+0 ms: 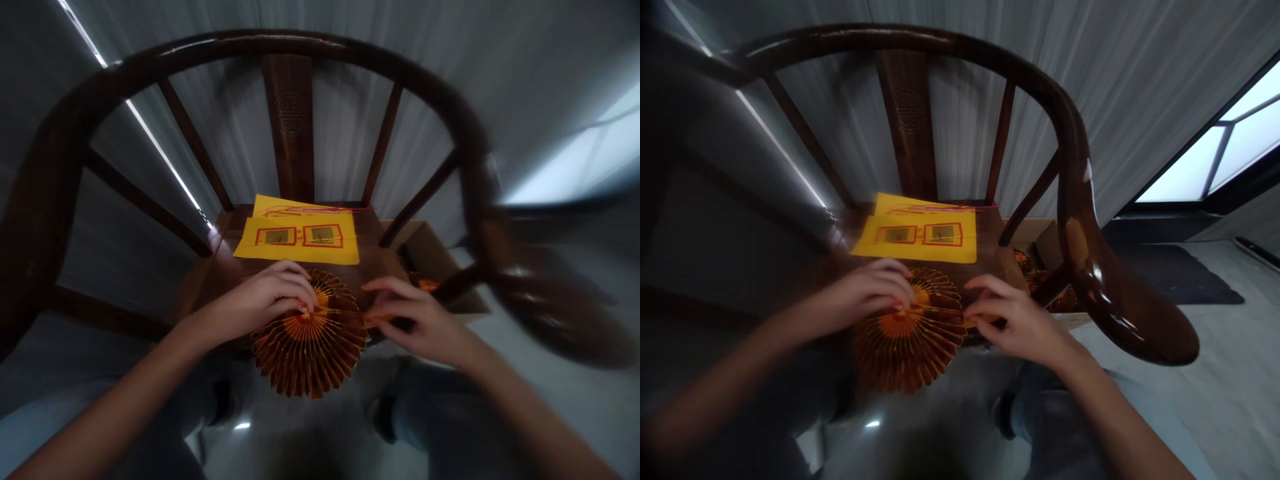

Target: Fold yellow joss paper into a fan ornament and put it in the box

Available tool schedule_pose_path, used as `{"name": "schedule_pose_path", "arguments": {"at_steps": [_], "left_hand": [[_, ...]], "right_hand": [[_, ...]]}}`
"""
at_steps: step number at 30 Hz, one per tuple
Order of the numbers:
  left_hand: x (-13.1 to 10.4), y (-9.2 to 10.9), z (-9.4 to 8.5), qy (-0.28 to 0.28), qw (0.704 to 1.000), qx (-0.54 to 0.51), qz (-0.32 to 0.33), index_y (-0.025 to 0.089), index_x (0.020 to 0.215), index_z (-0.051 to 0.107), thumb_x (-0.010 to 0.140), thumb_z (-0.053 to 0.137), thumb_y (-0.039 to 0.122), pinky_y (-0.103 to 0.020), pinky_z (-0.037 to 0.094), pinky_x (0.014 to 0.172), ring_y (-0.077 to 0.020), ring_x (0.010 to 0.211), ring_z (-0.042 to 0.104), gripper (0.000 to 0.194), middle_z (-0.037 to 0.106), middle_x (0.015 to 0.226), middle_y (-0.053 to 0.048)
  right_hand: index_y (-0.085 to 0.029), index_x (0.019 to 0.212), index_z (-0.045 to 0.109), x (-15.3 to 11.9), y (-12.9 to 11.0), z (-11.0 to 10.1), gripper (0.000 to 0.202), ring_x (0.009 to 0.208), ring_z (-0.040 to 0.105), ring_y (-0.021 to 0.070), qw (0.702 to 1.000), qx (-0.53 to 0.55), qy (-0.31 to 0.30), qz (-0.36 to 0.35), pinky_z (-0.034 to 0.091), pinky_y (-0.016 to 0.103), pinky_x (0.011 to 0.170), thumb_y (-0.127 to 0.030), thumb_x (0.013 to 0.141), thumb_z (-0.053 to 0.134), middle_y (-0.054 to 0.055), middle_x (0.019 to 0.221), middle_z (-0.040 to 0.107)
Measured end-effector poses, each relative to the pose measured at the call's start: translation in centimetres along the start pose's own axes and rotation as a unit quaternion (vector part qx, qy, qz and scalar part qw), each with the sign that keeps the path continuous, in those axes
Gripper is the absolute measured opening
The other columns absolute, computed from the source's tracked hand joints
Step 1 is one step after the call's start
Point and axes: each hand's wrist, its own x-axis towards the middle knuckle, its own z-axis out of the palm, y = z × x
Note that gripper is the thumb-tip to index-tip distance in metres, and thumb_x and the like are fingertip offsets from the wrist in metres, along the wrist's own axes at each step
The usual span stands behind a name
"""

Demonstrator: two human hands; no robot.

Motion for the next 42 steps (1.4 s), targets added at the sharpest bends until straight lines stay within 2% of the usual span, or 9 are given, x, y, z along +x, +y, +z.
{"name": "schedule_pose_path", "arguments": {"at_steps": [2, 6, 9, 16, 22, 25, 30, 36, 42], "left_hand": [[0.0, 0.0, 0.0, 0.0, 1.0, -0.003, 0.0, 0.025, 0.095, 0.072, 0.095, 0.054, 0.031, -0.033, 0.04, 0.099, -0.0185, 0.113, 0.052, 0.019, 0.072, 0.104, -0.001], [0.0, -0.1, 0.0, 0.003, 1.0, -0.008, 0.0, 0.025, 0.094, 0.072, 0.095, 0.054, 0.031, -0.032, 0.04, 0.099, -0.018, 0.113, 0.052, 0.019, 0.072, 0.104, -0.001], [0.0, -0.1, 0.0, 0.002, 1.0, -0.015, -0.004, 0.025, 0.095, 0.072, 0.095, 0.055, 0.031, -0.032, 0.04, 0.098, -0.0183, 0.113, 0.052, 0.018, 0.072, 0.104, -0.001], [0.3, 0.1, -0.4, -0.015, 1.0, -0.018, 0.0, 0.025, 0.097, 0.073, 0.094, 0.056, 0.028, -0.033, 0.039, 0.098, -0.0189, 0.114, 0.052, 0.017, 0.072, 0.105, -0.002], [0.4, -0.4, -0.9, -0.024, 1.0, -0.014, 0.013, 0.025, 0.099, 0.073, 0.094, 0.056, 0.027, -0.034, 0.042, 0.097, -0.0192, 0.114, 0.054, 0.018, 0.072, 0.105, -0.003], [0.3, -1.1, -1.7, -0.03, 0.999, -0.026, 0.014, 0.026, 0.1, 0.074, 0.093, 0.057, 0.025, -0.034, 0.044, 0.097, -0.0194, 0.114, 0.056, 0.018, 0.073, 0.105, -0.004], [0.2, -2.0, -2.6, -0.035, 0.998, -0.06, 0.011, 0.025, 0.096, 0.076, 0.091, 0.061, 0.022, -0.033, 0.046, 0.095, -0.0189, 0.11, 0.059, 0.016, 0.073, 0.102, -0.004], [0.3, -1.2, -1.6, -0.031, 0.999, -0.033, 0.009, 0.027, 0.098, 0.075, 0.093, 0.059, 0.025, -0.034, 0.043, 0.099, -0.0187, 0.114, 0.055, 0.017, 0.073, 0.104, -0.002], [0.4, -0.3, -0.8, -0.028, 1.0, -0.001, 0.005, 0.027, 0.098, 0.073, 0.094, 0.057, 0.028, -0.033, 0.04, 0.098, -0.0187, 0.114, 0.052, 0.017, 0.072, 0.106, -0.001]], "right_hand": [[-0.022, 0.092, 0.07, -0.1, 0.3, -0.4, 0.015, 0.092, 0.066, 0.0161, 0.999, 0.015, -0.001, 0.029, 0.055, 0.025, 0.077, -0.016, 0.089, 0.057, 0.008, 0.118, 0.062], [-0.021, 0.089, 0.068, -0.3, 1.1, -0.5, 0.018, 0.082, 0.065, 0.0136, 0.992, 0.031, -0.1, 0.073, 0.051, 0.023, 0.074, -0.012, 0.09, 0.053, 0.003, 0.093, 0.067], [-0.021, 0.091, 0.07, -0.4, 1.4, -0.5, 0.025, 0.084, 0.065, 0.0129, 0.984, 0.053, -0.147, 0.083, 0.049, 0.022, 0.075, -0.009, 0.091, 0.048, 0.003, 0.097, 0.067], [-0.025, 0.104, 0.07, -0.5, 1.1, -0.5, 0.034, 0.092, 0.065, 0.0144, 0.981, 0.031, -0.175, 0.079, 0.045, 0.021, 0.075, -0.006, 0.092, 0.045, 0.003, 0.102, 0.068], [-0.023, 0.086, 0.069, -0.6, 0.5, 0.7, 0.015, 0.073, 0.062, 0.0126, 0.977, -0.079, -0.198, 0.025, 0.037, 0.021, 0.061, -0.013, 0.089, 0.059, 0.0, 0.083, 0.064], [-0.023, 0.093, 0.07, -0.6, 0.3, 0.6, 0.011, 0.074, 0.063, 0.0128, 0.981, -0.047, -0.186, 0.018, 0.039, 0.021, 0.062, -0.022, 0.092, 0.059, 0.001, 0.084, 0.064], [-0.022, 0.107, 0.069, -0.5, 0.6, 0.2, 0.022, 0.086, 0.065, 0.0141, 0.985, 0.107, -0.122, 0.05, 0.046, 0.022, 0.074, -0.027, 0.098, 0.05, 0.005, 0.097, 0.069], [-0.017, 0.076, 0.065, -0.4, 1.7, 2.4, 0.039, 0.068, 0.062, 0.0129, 0.966, 0.191, -0.027, 0.175, 0.046, 0.022, 0.065, -0.043, 0.099, 0.047, 0.002, 0.074, 0.066], [-0.018, 0.073, 0.059, -0.5, 2.0, 4.0, 0.04, 0.064, 0.059, 0.0119, 0.96, 0.189, 0.009, 0.208, 0.043, 0.021, 0.06, -0.043, 0.1, 0.044, -0.001, 0.068, 0.061]]}}
